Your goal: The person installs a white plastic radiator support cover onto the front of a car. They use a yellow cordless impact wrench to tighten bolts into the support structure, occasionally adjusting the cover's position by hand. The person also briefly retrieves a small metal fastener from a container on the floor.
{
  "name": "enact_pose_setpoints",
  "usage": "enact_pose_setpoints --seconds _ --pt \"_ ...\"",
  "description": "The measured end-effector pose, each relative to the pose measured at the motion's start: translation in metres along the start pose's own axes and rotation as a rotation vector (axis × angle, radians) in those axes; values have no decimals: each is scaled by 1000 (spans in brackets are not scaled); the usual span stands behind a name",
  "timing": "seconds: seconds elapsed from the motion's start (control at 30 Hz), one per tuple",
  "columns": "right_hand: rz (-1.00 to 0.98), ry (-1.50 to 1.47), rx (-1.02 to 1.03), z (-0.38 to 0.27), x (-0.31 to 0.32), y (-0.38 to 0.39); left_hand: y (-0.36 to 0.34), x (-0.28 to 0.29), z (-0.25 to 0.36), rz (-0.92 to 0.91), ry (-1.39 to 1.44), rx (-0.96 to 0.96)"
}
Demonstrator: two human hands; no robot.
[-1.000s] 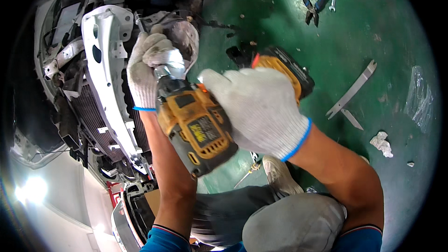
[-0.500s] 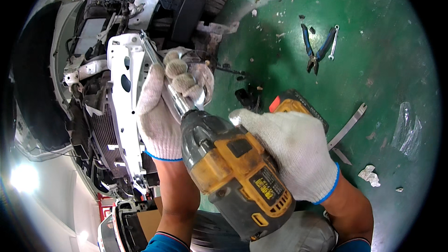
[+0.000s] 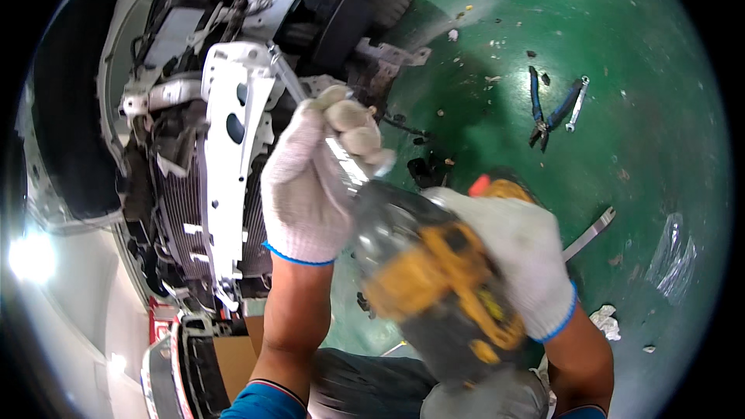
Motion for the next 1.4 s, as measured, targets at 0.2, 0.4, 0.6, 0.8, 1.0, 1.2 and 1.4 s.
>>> enact_pose_setpoints --seconds 0.2,0.4,0.6,0.8,1.0,1.2,1.4 --pt "-67 434 -153 -32 22 37 43 -31 -21 4 -133 156" --pt "-130 602 -254 -60 28 58 77 -42 -23 -19 -94 209" --pt "-202 155 -456 -73 6 55 75 -28 2 -41 -8 116" --pt "-148 619 9 -160 18 23 66 -71 29 -223 124 32" --pt "-130 827 139 -193 12 1 55 -77 61 -198 243 -92" --pt "-215 866 141 -169 -20 10 55 -32 62 -223 279 -121" --pt "-167 1002 168 -179 -24 25 16 -14 74 -12 247 -218"
Point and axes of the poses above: each hand's wrist, its own y-axis away from the middle knuckle, its own x-axis out of the back of the hand, z = x × y, the point moved 10 cm from there along -y, towards the middle knuckle, and after that the axes turned 3 degrees about z, right-handed, at the moved point
